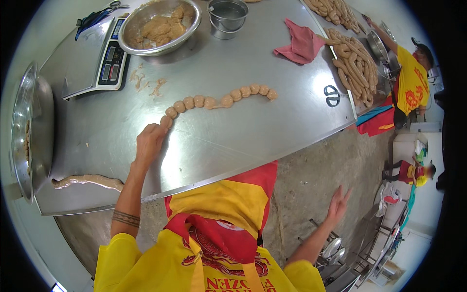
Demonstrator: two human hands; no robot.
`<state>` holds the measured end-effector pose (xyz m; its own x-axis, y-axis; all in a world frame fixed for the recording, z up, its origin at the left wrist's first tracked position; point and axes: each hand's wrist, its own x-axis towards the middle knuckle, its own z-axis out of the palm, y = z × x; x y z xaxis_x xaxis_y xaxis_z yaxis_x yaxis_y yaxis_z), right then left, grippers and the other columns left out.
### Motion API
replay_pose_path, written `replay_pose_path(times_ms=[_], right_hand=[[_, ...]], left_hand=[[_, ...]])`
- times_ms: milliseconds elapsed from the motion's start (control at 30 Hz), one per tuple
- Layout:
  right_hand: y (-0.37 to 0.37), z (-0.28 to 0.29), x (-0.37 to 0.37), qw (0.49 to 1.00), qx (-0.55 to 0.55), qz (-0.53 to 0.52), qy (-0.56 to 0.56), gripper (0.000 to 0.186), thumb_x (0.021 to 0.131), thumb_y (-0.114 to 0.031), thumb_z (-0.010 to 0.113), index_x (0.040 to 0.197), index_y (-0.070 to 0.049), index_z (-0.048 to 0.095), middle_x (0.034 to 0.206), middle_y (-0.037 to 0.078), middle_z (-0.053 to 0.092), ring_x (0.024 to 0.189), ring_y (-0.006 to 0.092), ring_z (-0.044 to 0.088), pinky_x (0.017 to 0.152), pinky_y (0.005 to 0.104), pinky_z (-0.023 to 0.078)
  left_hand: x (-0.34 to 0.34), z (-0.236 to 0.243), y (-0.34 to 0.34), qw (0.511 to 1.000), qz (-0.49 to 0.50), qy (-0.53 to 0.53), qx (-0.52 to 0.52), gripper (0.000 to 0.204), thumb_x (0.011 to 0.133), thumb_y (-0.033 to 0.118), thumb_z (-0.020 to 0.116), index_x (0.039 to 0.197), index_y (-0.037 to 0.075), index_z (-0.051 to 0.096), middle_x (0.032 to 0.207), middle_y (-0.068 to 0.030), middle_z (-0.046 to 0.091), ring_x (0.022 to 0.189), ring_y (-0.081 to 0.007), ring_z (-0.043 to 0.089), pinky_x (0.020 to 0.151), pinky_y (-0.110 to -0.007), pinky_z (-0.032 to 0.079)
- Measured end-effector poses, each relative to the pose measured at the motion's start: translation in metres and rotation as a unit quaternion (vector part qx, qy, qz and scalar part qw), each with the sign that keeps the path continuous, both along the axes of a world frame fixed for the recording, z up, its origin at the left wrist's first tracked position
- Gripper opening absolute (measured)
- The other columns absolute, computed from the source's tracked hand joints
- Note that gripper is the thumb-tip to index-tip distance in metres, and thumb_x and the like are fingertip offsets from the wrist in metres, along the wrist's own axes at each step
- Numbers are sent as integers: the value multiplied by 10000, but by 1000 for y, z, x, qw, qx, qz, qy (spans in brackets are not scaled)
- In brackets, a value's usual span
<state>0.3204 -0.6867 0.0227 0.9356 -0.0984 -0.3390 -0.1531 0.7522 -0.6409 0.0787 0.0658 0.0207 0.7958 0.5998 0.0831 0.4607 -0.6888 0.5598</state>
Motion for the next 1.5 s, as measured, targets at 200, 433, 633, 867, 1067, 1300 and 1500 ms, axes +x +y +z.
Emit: replay_pose_path(times_ms=[200, 433, 633, 867, 1067, 1300, 1500], right_hand=[[319, 15, 207, 764, -517, 371, 105, 652, 816, -262, 851, 1406, -108, 621, 1047, 24, 716, 615, 74, 543, 492, 219, 416], [667, 23, -58, 181, -736, 405, -512, 160, 936, -188, 670, 1043, -120, 767, 1001, 62, 792, 918, 226, 774, 709, 388, 569], [437, 90, -134, 486, -374, 746, -259, 891, 981, -184, 682, 1684, -64, 149, 1668, 292, 309, 1565, 388, 317, 1249, 460, 336], [15, 75, -87, 318, -782, 516, -142, 185, 841, -34, 758, 1024, -39, 728, 905, 89, 761, 825, 198, 718, 733, 352, 541], [-97, -20, -40, 192, -865, 458, 67, 83, 873, -33, 574, 867, -67, 649, 747, -15, 651, 673, 149, 631, 588, 322, 494], [256, 16, 18, 376, -702, 561, -225, 313, 876, -130, 703, 1182, -82, 746, 1077, 182, 760, 988, 401, 704, 863, 443, 562], [551, 109, -120, 148, -328, 830, -426, 512, 922, -119, 614, 1429, -189, 626, 1315, 197, 690, 1201, 388, 657, 1024, 474, 524]], left_hand=[[3, -3, -30, 987, 72, 140, 19, 223, 1075, 199, 525, 1014, 7, 623, 954, -209, 721, 849, -417, 699, 745, -525, 535], [-8, -8, -40, 998, -26, -47, -24, 201, 1069, 209, 555, 1016, 31, 632, 910, -160, 638, 830, -338, 638, 708, -468, 520], [-8, -11, -17, 983, 102, -67, -135, 339, 1068, 226, 601, 852, -25, 674, 747, -126, 653, 670, -210, 627, 666, -354, 510], [-4, -7, 0, 998, -8, 13, 54, 173, 1035, 126, 550, 962, 7, 653, 837, -199, 718, 725, -376, 697, 693, -465, 557], [-9, 8, 15, 974, 12, 225, 20, 169, 1041, 109, 491, 961, 26, 615, 929, -201, 735, 880, -361, 724, 756, -466, 557], [-31, 21, 8, 965, -16, 25, -262, 304, 1119, 242, 495, 1129, 24, 707, 866, -75, 714, 772, -194, 663, 754, -356, 537], [-32, 28, -16, 770, 47, -84, -631, 457, 1158, 403, 411, 1191, 51, 700, 925, -51, 724, 741, -83, 587, 715, -246, 502]])
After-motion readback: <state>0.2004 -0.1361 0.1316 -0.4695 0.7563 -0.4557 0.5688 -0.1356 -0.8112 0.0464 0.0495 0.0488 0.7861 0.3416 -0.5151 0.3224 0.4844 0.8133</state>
